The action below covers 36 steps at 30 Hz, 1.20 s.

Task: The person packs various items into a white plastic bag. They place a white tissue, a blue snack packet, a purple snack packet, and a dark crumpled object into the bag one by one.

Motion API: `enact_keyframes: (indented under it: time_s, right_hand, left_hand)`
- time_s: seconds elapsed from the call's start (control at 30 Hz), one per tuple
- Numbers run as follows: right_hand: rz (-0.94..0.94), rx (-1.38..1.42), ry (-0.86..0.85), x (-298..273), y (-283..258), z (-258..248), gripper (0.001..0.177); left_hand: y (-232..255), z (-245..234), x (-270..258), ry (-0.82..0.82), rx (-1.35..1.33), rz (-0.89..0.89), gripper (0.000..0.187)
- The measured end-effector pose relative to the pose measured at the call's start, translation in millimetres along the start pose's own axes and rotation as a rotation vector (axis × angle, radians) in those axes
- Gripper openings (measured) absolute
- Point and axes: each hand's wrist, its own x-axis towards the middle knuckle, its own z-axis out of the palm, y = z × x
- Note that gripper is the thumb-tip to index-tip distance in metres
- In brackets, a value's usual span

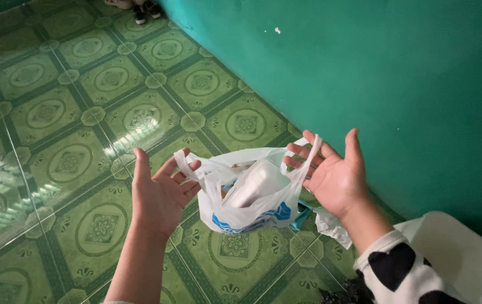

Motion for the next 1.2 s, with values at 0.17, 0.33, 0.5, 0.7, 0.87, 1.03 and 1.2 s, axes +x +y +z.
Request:
enact_keyframes:
  time_s: [0.17, 0.33, 0.5, 0.7, 0.87, 1.03, 1.2]
  right_hand:
    - [0.016, -0.011, -0.044, 25, 22, -10, 0.102]
    - [0.033, -0.015, -0.098, 52, 49, -18, 0.101]
    - [0.023, -0.050, -0.133, 79, 74, -25, 0.102]
    - [0.042, -0.083, -0.184, 104, 97, -40, 0.104]
    - [0.034, -0.070, -0.210, 115, 118, -53, 0.104]
    - [0.037, -0.060, -0.236, 122, 140, -65, 0.103]
    - [0.026, -0.106, -0.256, 131, 156, -74, 0.104]
  left_hand:
    - [-15, -27, 14, -0.014, 0.015, 0.026, 0.103]
    - [-33, -47, 23, 0.017, 0.088, 0.045, 0.104]
    - [-53, -66, 32, 0.092, 0.122, 0.106, 0.104]
    - [-74, -89, 49, 0.061, 0.057, 0.140, 0.105]
    - [-93, -109, 62, 0.063, 0.050, 0.176, 0.105]
    - [-110, -129, 65, 0.069, 0.029, 0.219, 0.106]
    - [-122, -144, 66, 0.055, 0.000, 0.242, 0.107]
